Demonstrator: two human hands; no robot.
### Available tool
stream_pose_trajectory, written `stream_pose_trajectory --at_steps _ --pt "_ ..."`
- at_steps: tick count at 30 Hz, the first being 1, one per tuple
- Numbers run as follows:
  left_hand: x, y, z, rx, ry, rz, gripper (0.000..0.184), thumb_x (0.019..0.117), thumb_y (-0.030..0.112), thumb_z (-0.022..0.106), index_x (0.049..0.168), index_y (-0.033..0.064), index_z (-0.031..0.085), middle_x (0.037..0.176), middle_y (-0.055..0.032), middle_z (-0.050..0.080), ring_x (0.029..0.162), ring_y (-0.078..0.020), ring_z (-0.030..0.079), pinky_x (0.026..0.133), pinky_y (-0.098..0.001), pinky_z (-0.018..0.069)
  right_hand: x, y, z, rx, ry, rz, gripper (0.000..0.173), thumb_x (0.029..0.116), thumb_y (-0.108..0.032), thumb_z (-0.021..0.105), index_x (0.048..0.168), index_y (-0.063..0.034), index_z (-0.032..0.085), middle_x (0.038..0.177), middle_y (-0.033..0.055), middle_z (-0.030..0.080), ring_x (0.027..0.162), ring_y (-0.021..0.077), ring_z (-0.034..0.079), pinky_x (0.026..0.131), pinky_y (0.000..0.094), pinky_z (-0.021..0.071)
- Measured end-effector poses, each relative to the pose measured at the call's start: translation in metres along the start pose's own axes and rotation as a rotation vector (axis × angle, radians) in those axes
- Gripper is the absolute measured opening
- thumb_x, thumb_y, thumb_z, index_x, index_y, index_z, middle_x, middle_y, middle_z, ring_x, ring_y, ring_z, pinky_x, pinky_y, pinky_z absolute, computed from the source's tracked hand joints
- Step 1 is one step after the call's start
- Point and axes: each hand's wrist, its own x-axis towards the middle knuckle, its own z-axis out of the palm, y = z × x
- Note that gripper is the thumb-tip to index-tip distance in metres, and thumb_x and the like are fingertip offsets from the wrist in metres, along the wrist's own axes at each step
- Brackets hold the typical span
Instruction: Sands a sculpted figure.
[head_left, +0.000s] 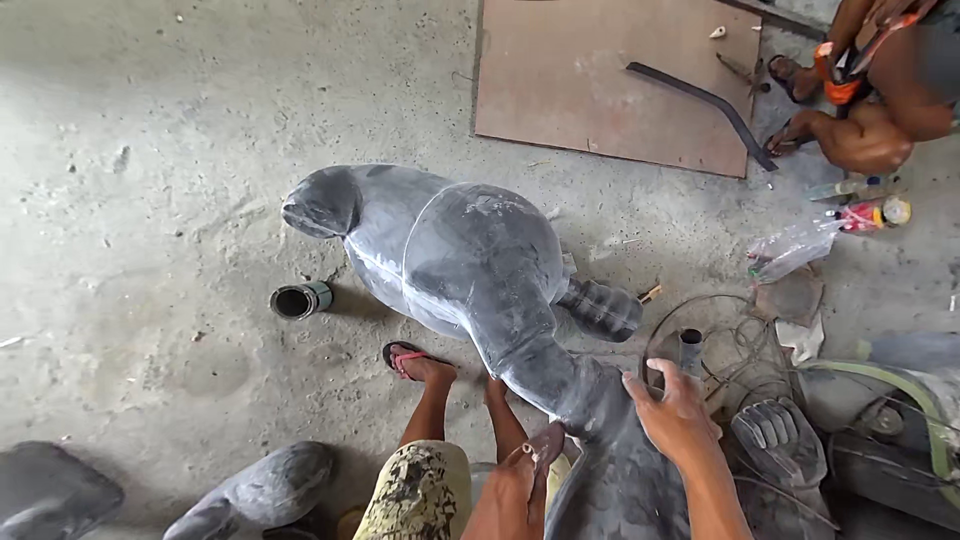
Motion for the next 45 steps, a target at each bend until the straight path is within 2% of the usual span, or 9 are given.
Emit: stream_pose_trajectory --at_steps 3,6,8,13,19,23,28,32,45 --pt "-0.004 0.015 -0.002 0.116 -0.227 -0.075 0.027 0.1022 0.011 0.049 0.109 -0.0057 0.070 0.107 -0.0210 0.072 0.103 -0.0333 0.071 0.094 -0.0482 0.0563 0.002 0.005 0.002 -0.037 -0.159 0.023 0.075 0.0921 -0.073 0.050 0.153 -0.0292 0.047 0.150 0.0168 0.051 0.139 0.0396 0.048 0.108 0.0632 0.0417" --pt "0.004 0.011 0.014 0.105 -0.354 -0.051 0.031 0.1046 0.014 0.046 0.115 -0.0058 0.068 0.114 -0.0230 0.070 0.111 -0.0347 0.069 0.100 -0.0496 0.0534 0.009 0.010 -0.005 -0.059 -0.333 -0.088 0.081 0.0942 -0.077 0.040 0.157 -0.0253 0.044 0.155 0.0124 0.049 0.146 0.0340 0.041 0.120 0.0551 0.0318" --pt "0.026 0.005 0.021 0.138 -0.501 -0.025 0.033 0.1044 0.011 0.044 0.124 -0.0068 0.064 0.120 -0.0259 0.067 0.117 -0.0368 0.066 0.105 -0.0513 0.0495 0.011 0.015 -0.005 -0.099 -0.367 -0.158 0.082 0.0929 -0.081 0.035 0.156 -0.0291 0.045 0.157 0.0061 0.048 0.149 0.0317 0.037 0.121 0.0575 0.0282" --pt "0.072 0.009 0.019 0.361 -0.873 0.101 0.025 0.0980 0.007 0.055 0.117 -0.0063 0.064 0.117 -0.0261 0.066 0.114 -0.0408 0.064 0.100 -0.0580 0.0499 -0.003 0.014 0.008 -0.143 -0.250 -0.163 0.076 0.0925 -0.083 0.025 0.152 -0.0408 0.048 0.155 -0.0060 0.051 0.151 0.0261 0.035 0.120 0.0693 0.0139" --pt "0.080 0.024 0.011 0.405 -0.923 0.145 0.019 0.1000 0.007 0.053 0.110 -0.0047 0.064 0.104 -0.0246 0.068 0.103 -0.0406 0.067 0.091 -0.0582 0.0521 -0.003 0.015 0.014 -0.137 -0.281 -0.145 0.078 0.0918 -0.084 0.025 0.152 -0.0401 0.047 0.157 -0.0066 0.048 0.152 0.0257 0.033 0.117 0.0683 0.0228" --pt "0.066 0.045 0.005 0.432 -0.929 0.050 0.028 0.0955 0.003 0.058 0.122 -0.0055 0.060 0.114 -0.0266 0.066 0.110 -0.0428 0.065 0.094 -0.0598 0.0523 -0.001 0.011 0.009 -0.139 -0.271 -0.159 0.077 0.0918 -0.083 0.026 0.152 -0.0402 0.048 0.157 -0.0065 0.049 0.151 0.0260 0.035 0.115 0.0683 0.0256" --pt "0.071 0.007 0.026 0.380 -0.916 0.072 0.035 0.0871 0.001 0.067 0.121 -0.0063 0.060 0.116 -0.0270 0.066 0.111 -0.0432 0.064 0.095 -0.0611 0.0516 0.001 0.010 0.010 -0.175 -0.262 -0.171 0.079 0.0922 -0.083 0.023 0.153 -0.0386 0.047 0.156 -0.0053 0.049 0.151 0.0255 0.035 0.119 0.0672 0.0208" --pt "0.074 0.035 0.011 0.445 -0.963 0.049 0.033 0.0920 0.002 0.063 0.124 -0.0045 0.059 0.120 -0.0268 0.064 0.113 -0.0447 0.064 0.092 -0.0628 0.0527 0.002 0.009 0.012 -0.185 -0.257 -0.184 0.078 0.0935 -0.082 0.024 0.153 -0.0374 0.047 0.156 -0.0047 0.050 0.150 0.0249 0.037 0.120 0.0663 0.0203" --pt "0.078 0.022 0.025 0.456 -1.001 0.036 0.035 0.0856 0.002 0.070 0.118 -0.0083 0.060 0.119 -0.0285 0.063 0.112 -0.0459 0.062 0.092 -0.0639 0.0513 -0.002 0.015 0.016 -0.173 -0.239 -0.234 0.076 0.0933 -0.081 0.026 0.153 -0.0383 0.046 0.155 -0.0067 0.051 0.148 0.0214 0.040 0.120 0.0650 0.0204"
